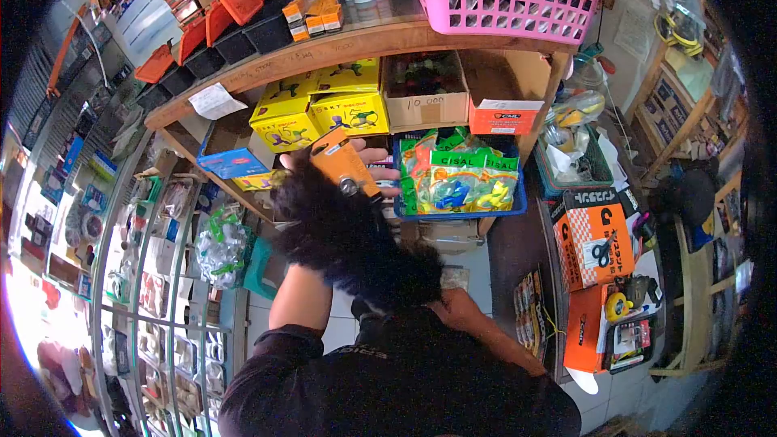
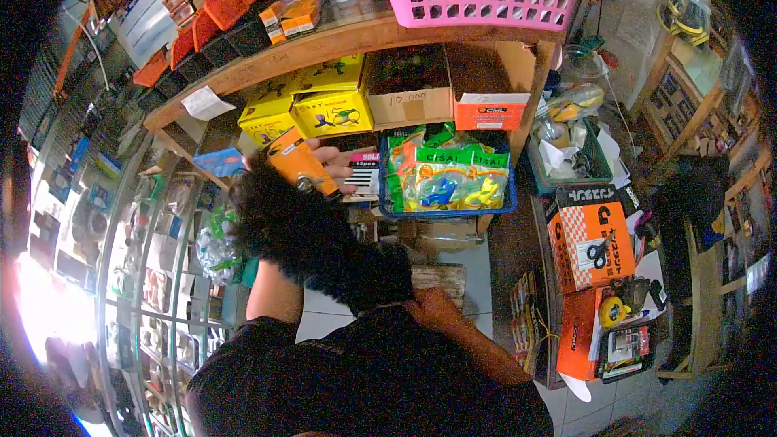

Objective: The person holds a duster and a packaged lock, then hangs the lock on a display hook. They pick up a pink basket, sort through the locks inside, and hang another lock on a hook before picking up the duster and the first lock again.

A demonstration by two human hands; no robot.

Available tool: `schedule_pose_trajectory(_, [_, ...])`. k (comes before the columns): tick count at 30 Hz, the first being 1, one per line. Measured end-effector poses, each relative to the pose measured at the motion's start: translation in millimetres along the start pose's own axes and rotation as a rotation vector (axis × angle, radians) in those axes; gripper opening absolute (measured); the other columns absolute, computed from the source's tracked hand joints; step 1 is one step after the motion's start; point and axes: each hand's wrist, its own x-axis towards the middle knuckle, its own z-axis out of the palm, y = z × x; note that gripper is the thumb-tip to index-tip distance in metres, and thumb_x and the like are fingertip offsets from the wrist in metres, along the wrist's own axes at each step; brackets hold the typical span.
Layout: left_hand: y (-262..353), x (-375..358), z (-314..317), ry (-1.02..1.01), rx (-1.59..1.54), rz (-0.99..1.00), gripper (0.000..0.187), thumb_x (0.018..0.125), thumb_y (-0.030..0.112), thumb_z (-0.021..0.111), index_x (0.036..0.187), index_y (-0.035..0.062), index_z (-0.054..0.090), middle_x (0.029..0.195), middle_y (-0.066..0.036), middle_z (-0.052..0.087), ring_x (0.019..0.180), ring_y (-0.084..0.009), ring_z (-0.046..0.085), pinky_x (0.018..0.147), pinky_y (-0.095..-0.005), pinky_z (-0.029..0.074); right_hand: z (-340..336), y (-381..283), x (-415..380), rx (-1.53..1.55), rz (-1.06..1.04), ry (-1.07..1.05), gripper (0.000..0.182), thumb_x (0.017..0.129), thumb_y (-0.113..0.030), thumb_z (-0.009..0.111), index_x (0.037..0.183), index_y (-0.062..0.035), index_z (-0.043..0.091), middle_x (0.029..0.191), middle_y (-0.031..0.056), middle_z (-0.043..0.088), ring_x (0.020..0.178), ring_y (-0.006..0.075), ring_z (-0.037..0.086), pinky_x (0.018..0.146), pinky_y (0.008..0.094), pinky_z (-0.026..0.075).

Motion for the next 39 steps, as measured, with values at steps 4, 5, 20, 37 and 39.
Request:
schedule_pose_trajectory(4, [3.0,7.1,45.8,0.868,0.097,0.215,0.082,0.077,0.067,0.023,0.125,0.0001,0.031,0.118,-0.022,0.042,0.106,-0.0349,0.043,0.090,-0.0477,0.034,-1.9,-2.1,3.3,0.200,0.117,0.020,0.034,0.076,-0.022,0.052,0.057,0.0053,0.047,0.052,0.0234,0.045,0.049,0.0387,0.046,0.046,0.0434,0.034])
schedule_pose_trajectory(5, [3.4,2.5,41.2,0.872,0.096,0.220,0.082,0.077,0.067,0.023,0.125,0.0001,0.031,0.118,-0.022,0.042,0.106,-0.0349,0.043,0.090,-0.0477,0.034,-1.0,-4.5,3.0,0.198,0.116,0.014,0.034,0.076,-0.022,0.052,0.057,0.0053,0.047,0.052,0.0234,0.045,0.049,0.0387,0.046,0.046,0.0434,0.034])
schedule_pose_trajectory(20, [27.3,-28.2,26.7,0.640,-0.273,0.288,0.072,0.079,0.061,0.031,0.122,0.0031,0.036,0.106,-0.021,0.050,0.098,-0.0372,0.049,0.083,-0.0499,0.040,5.7,-25.7,10.4,0.005,-0.053,-0.029,0.041,0.078,-0.027,0.051,0.053,0.0059,0.046,0.047,0.0223,0.043,0.044,0.0365,0.043,0.044,0.0427,0.034])
schedule_pose_trajectory(37, [107.7,-60.2,-4.2,0.724,-0.183,0.325,0.072,0.080,0.061,0.027,0.126,0.0056,0.031,0.112,-0.018,0.049,0.096,-0.0319,0.052,0.082,-0.0456,0.043,69.3,-80.4,63.3,0.051,0.062,0.030,0.035,0.078,-0.022,0.054,0.058,0.0054,0.049,0.048,0.0215,0.042,0.041,0.0314,0.045,0.042,0.0385,0.034])
schedule_pose_trajectory(39, [120.9,-72.4,-14.7,0.898,-0.302,0.405,0.071,0.081,0.059,0.029,0.126,0.0051,0.030,0.109,-0.021,0.049,0.090,-0.0324,0.054,0.076,-0.0440,0.046,80.3,-86.7,72.2,0.009,0.032,0.005,0.034,0.079,-0.023,0.053,0.058,0.0046,0.050,0.049,0.0213,0.043,0.041,0.0311,0.045,0.043,0.0383,0.035])
